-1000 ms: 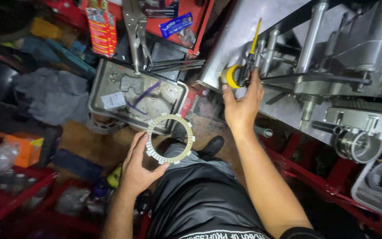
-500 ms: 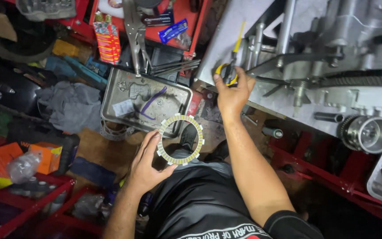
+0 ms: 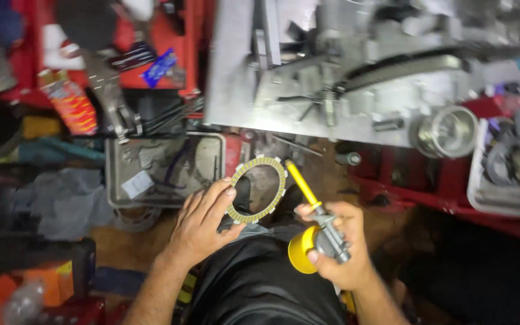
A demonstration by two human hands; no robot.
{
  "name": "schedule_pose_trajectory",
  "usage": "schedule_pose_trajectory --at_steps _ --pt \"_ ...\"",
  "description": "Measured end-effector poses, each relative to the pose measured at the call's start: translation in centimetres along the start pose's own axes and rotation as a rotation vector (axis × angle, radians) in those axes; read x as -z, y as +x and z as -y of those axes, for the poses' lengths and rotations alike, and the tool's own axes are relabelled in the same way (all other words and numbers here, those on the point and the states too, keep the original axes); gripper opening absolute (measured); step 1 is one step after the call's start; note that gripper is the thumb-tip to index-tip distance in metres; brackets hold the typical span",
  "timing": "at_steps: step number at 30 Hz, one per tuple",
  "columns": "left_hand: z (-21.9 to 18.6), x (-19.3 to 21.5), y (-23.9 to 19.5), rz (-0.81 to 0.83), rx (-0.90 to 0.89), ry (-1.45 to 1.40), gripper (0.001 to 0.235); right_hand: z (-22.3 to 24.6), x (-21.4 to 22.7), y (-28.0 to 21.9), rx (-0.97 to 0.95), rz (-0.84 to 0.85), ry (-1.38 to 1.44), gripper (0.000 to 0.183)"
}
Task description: Cleaning and installing clutch plates into a motorcycle engine assembly
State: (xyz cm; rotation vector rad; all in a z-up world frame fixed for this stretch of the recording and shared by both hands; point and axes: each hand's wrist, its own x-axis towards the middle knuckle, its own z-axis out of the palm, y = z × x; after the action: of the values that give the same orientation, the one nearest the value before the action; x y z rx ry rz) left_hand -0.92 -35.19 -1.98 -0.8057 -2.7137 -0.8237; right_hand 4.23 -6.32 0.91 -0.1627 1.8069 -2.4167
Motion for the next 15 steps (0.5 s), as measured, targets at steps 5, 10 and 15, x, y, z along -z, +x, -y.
schedule_pose_trajectory --at_steps 5,10,15 --pt "-1.7 -1.7 3.0 -0.011 -0.184 0.002 0.050 3.3 1.0 -1.4 -0.031 -0.028 -0.547 0.076" --pt "-3.1 -2.7 3.9 -0.012 -0.282 -0.027 0.046 4.0 1.4 -2.7 0.002 -0.086 -0.679 0.070" --pt "-3.5 -3.5 3.8 0.009 -0.335 -0.032 0.047 4.1 1.7 -3.7 0.005 -0.150 -0.720 0.070"
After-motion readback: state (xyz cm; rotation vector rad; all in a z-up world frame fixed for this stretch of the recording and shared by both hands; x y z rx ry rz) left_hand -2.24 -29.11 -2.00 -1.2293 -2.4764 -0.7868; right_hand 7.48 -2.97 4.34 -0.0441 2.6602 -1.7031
